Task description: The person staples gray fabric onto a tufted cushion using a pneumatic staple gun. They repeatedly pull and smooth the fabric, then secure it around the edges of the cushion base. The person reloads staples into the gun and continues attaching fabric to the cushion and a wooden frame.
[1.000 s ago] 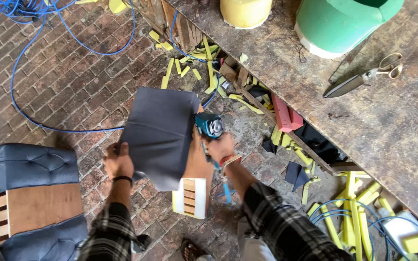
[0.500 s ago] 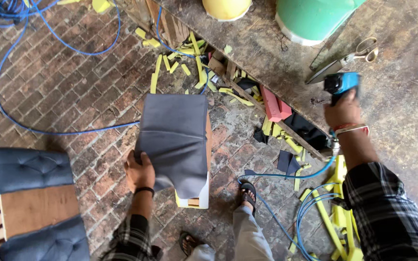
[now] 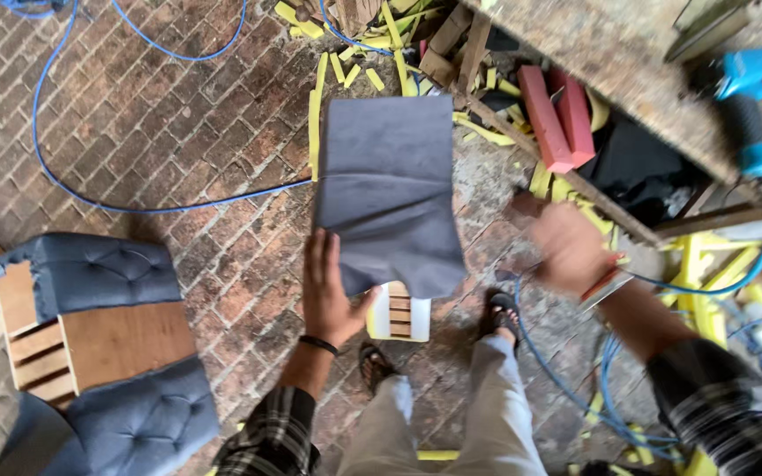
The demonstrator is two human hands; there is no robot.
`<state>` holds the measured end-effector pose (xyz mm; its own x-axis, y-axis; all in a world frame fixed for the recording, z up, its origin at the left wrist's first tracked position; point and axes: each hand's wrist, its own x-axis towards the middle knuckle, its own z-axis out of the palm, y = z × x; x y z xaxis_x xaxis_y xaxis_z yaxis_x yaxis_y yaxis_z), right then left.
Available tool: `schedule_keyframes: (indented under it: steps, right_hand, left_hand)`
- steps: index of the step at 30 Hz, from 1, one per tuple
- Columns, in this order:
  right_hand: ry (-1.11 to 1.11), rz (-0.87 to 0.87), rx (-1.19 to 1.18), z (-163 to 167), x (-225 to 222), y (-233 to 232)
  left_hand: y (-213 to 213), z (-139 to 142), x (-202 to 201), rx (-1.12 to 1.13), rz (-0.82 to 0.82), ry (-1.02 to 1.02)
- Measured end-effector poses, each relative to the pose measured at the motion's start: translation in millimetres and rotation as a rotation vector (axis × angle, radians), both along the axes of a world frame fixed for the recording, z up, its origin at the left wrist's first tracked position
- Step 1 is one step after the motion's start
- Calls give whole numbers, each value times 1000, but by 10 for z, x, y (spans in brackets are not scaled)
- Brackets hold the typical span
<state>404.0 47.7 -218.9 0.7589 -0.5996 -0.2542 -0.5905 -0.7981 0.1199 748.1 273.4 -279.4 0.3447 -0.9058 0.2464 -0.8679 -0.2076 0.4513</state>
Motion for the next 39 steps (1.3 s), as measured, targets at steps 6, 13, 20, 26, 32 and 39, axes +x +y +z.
schedule_keyframes:
  steps: [6,13,20,26,32,39]
  right_hand:
    - [-938,422,-227,-69,957,863]
    - [-1031,213,460,206,1042,329]
    - [-608,609,507,297,1333,173]
    - [-384,904,124,150,1204,366]
    - [-374,1029,97,-24,1201,274]
    - [-684,810,212,-25,1215,198]
  left_hand:
    - [136,-372,209,-181,-142,-314]
    - [8,-72,108,-248,22,77]
    - [-212,142,172,-221,-65,141]
    - [61,174,54,-95,-305,-65]
    - [-264,392,423,-155,-312,367]
    - [-968,276,452,293,-107,-190]
